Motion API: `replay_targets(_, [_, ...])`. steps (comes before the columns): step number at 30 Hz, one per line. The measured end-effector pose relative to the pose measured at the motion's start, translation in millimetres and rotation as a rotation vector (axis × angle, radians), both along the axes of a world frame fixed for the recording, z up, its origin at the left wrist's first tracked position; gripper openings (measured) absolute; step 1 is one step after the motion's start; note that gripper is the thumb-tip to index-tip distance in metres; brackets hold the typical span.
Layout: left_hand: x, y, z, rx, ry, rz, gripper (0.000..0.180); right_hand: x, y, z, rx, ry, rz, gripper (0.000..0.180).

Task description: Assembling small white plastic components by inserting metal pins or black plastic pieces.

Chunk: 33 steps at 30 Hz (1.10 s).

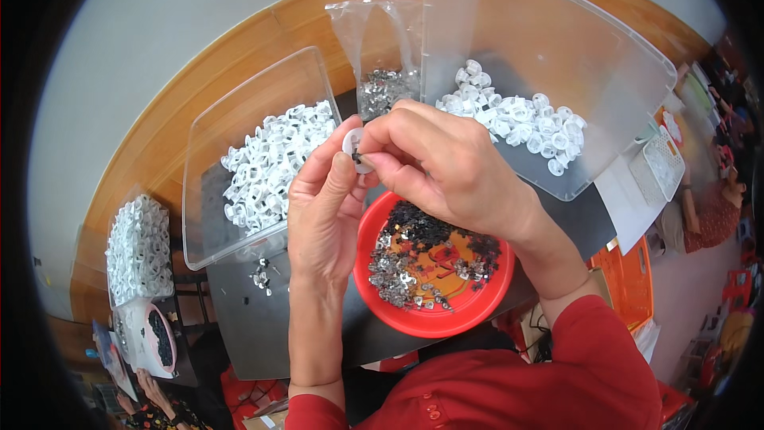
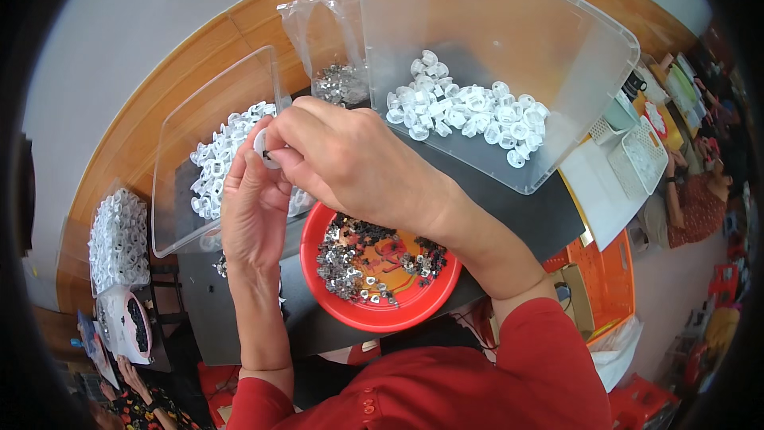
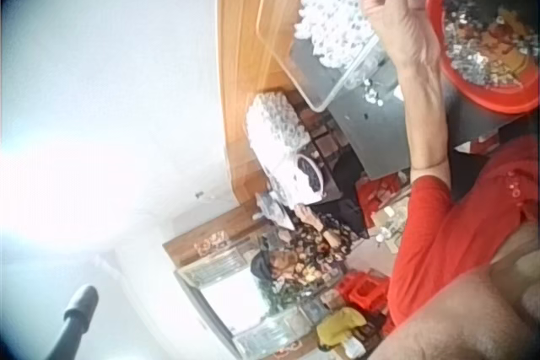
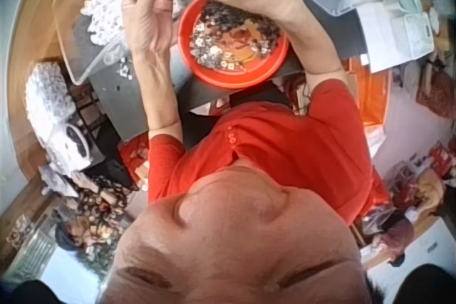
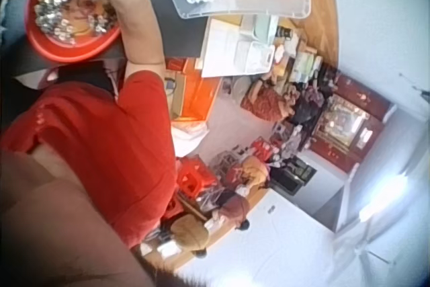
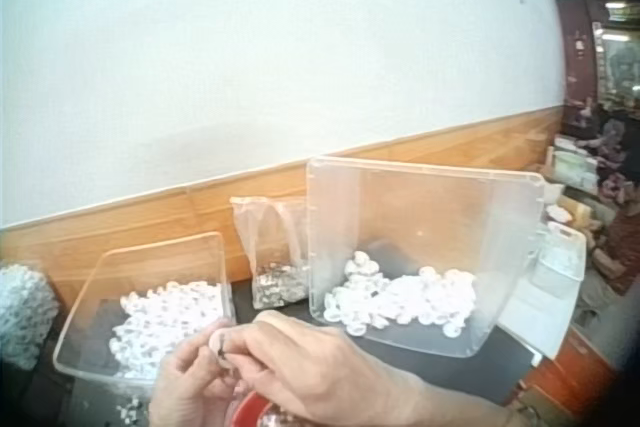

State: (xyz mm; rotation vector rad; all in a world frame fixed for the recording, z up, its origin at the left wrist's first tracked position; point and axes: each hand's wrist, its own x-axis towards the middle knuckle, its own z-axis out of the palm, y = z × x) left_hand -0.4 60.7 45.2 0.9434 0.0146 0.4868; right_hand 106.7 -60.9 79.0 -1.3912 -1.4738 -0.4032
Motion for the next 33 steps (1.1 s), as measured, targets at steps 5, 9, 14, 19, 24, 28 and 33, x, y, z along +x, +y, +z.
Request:
replay_targets(5, [4.0, -10.0, 6.8, 0.056, 0.024, 0.139, 0.034, 2.0, 1.1, -2.0, 0.008, 0.038, -0.001, 0.012])
replay_targets(9, [1.7, -12.6, 7.9, 0.127, 0.020, 0.185, 0.033, -0.9, -0.7, -2.4, 0.081, 0.020, -0.015, 0.011])
replay_targets(14, [-0.2, -0.7, -0.3, 0.232, 0.056, 0.152, 0.035, 7.9, -2.2, -8.7, -0.057, 0.092, 0.055, 0.009])
replay_targets(19, [-4.5, 6.7, 14.8, 0.230, 0.080, 0.261, 0.034, 15.7, 2.8, -8.0, 0.035, 0.089, 0.003, 0.010])
replay_targets(24, [-14.6, 60.9, 16.0, -0.986, -0.387, -0.230, 0.081, 55.5, -32.3, 1.5, -0.040, 0.259, -0.388, 0.014])
replay_targets(28, [-0.8, 34.6, 15.1, -0.929, -0.358, -0.351, 0.084, 99.6, -76.5, -50.4, -0.351, 0.214, -0.598, 0.015])
replay_targets(33, [-28.5, 65.6, 0.3, -0.599, -0.236, -0.319, 0.055, 99.0, -40.1, -105.9, -0.728, 0.180, -0.757, 0.016])
